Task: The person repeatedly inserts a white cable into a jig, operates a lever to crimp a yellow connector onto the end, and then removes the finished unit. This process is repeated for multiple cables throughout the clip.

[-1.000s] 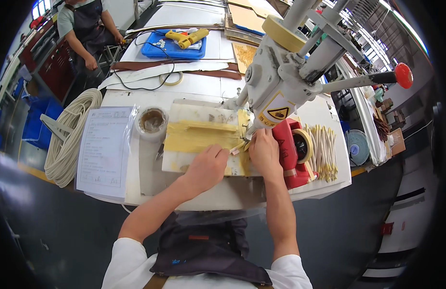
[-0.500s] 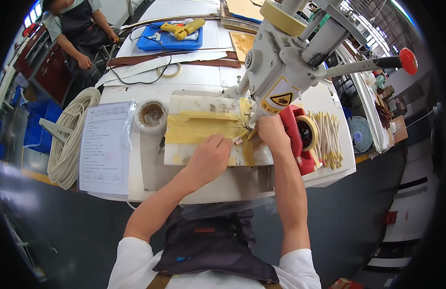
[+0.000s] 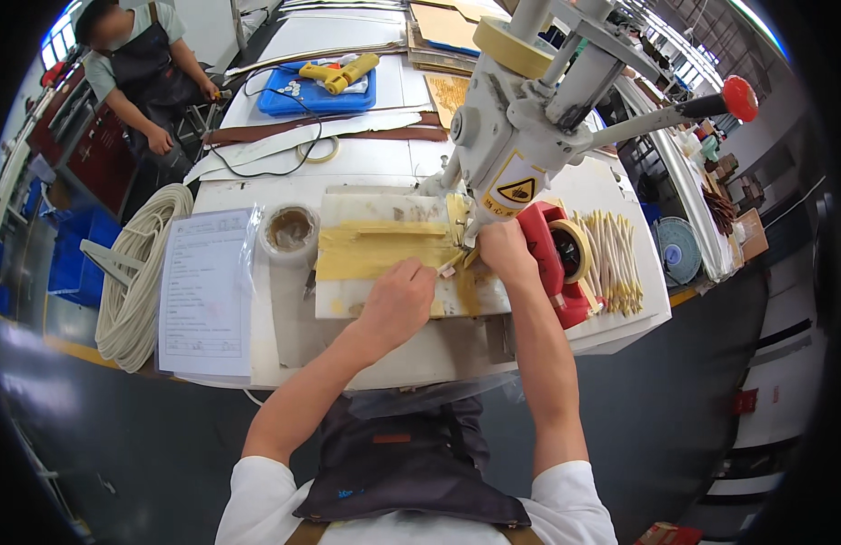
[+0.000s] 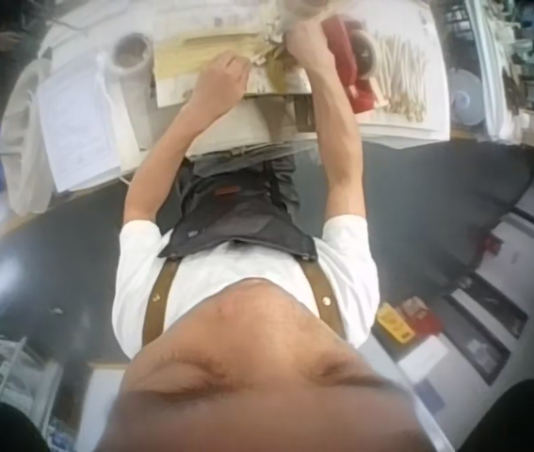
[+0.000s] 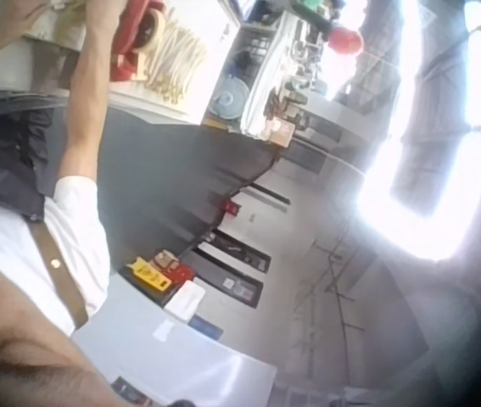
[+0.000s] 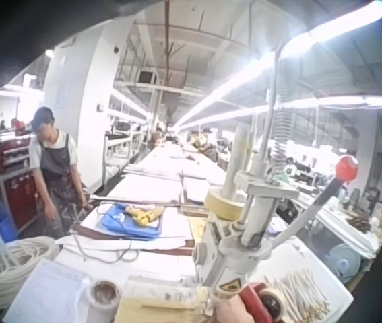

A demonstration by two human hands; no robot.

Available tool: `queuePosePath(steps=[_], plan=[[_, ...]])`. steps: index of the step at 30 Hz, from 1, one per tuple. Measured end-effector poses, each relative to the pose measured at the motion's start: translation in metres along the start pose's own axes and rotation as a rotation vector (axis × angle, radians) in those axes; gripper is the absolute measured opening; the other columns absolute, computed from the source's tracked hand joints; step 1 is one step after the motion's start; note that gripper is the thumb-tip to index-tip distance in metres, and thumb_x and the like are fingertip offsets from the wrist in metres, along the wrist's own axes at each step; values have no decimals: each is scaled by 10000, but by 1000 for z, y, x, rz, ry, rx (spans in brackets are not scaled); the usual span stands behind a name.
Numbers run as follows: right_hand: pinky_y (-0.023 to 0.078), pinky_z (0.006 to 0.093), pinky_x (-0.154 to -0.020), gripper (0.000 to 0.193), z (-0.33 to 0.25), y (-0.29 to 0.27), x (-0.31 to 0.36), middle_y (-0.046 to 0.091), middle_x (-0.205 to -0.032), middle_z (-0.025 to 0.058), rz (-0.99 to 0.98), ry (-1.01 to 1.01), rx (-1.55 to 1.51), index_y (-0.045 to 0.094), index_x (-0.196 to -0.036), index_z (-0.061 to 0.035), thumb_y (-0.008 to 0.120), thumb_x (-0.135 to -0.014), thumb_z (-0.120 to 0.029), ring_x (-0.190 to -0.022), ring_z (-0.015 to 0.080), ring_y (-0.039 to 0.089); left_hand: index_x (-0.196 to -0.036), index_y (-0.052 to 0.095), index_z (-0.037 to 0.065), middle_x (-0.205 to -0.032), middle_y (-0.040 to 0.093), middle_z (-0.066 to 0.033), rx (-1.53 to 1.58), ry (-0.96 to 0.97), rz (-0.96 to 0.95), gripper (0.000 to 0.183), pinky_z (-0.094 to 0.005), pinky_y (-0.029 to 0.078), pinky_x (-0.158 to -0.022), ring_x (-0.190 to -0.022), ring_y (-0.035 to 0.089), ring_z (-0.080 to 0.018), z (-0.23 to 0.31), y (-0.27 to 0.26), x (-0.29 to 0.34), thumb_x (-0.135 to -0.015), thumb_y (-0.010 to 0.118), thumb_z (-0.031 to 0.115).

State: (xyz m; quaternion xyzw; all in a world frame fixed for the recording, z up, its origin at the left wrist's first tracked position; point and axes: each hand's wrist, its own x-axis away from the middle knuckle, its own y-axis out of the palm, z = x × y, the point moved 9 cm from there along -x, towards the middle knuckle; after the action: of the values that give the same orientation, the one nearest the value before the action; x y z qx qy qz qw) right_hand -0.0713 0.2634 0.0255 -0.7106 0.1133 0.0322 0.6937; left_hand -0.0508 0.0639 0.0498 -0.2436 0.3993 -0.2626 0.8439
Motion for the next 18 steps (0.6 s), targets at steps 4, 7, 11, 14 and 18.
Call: queuePosePath(steps=[4,7,11,14,18], plan=[[609,471,-804,159,6,8,2,464,-1273,505,-74,94,-32,747,-848,71,601,-828,13,-865,487,704,-954,671,-2,-861,604,-139,26,-7,9,62,-433,509,-727,-813,616,-336,0,-1,-1,-902,648,26],[617,442,-785,141,2,1,5,435,-1310,495,-102,154,-41,750,-849,60,612,-838,30,-859,468,713,-940,671,-2,-843,603,-145,53,-20,27,56,-441,506,-712,-794,613,-347,-2,-1,-1,-893,656,25],[619,432,-749,132,2,3,11,651,-1053,349,-110,112,74,767,-834,26,637,-815,17,-809,413,729,-917,670,-1,-804,602,-150,75,-32,54,53,-453,506,-686,-766,613,-363,-2,-2,-2,-873,672,27],[619,421,-717,121,-17,-16,8,708,-748,202,4,25,119,779,-822,2,664,-784,2,-760,364,737,-907,669,2,-791,606,-153,49,22,87,62,-454,505,-667,-751,614,-374,-5,0,2,-852,682,27],[621,416,-691,103,-5,-8,10,669,-1026,326,46,96,-27,756,-815,35,663,-793,-3,-750,390,733,-923,673,7,-816,615,-152,102,-4,80,97,-435,510,-653,-737,621,-358,2,-4,0,-827,684,20]])
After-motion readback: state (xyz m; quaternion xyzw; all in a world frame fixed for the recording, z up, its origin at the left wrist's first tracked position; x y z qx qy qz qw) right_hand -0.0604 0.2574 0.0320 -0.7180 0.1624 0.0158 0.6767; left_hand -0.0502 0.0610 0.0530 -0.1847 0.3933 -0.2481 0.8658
